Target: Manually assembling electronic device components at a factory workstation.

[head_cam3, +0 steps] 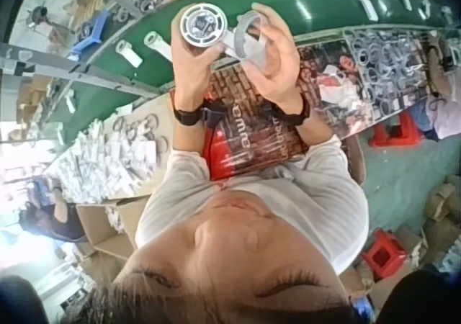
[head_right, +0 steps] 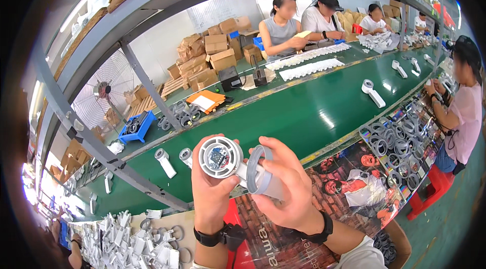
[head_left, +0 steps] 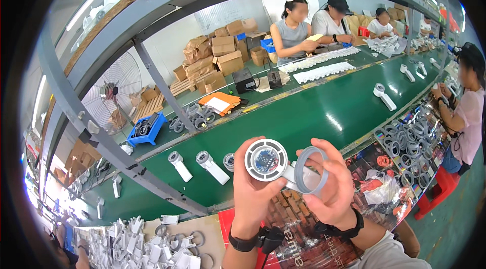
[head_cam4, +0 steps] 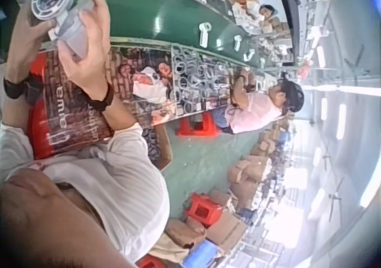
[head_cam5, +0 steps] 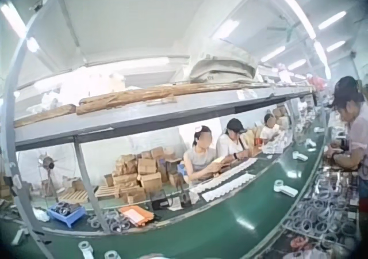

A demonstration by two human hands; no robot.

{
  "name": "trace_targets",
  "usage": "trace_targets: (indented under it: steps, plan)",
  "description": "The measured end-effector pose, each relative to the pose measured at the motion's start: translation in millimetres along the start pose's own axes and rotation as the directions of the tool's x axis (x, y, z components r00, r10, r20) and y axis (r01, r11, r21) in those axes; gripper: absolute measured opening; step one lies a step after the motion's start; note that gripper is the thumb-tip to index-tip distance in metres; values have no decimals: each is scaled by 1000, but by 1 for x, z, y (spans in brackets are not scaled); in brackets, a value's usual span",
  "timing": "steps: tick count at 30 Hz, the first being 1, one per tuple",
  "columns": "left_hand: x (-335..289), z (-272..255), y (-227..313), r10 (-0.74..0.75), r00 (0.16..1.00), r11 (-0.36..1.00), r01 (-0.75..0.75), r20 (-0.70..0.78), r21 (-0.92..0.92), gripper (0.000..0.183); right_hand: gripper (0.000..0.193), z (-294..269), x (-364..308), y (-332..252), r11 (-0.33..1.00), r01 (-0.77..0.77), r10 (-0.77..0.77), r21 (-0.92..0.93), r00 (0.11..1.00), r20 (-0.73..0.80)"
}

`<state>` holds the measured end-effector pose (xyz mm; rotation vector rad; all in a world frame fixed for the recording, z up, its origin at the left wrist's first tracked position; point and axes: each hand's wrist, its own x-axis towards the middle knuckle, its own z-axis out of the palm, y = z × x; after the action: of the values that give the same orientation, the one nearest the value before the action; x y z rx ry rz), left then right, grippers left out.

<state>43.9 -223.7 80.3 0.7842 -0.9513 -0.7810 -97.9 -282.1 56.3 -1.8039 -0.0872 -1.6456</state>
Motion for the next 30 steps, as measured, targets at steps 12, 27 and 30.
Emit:
trace_targets:
  steps: [12,27,30]
  plan:
    - [-3,6,-11,154,988,966,-156,28,205,75,63,-9,6,-16,971,-68,68,-227,998,-8]
    - [-3,12,-17,383,908,610,-387,170,691,74,57,-15,15,-25,944,-101,122,-314,991,46]
    - [-2,22,-29,491,808,209,-471,324,857,70,57,-14,17,-22,837,-136,262,-530,950,169]
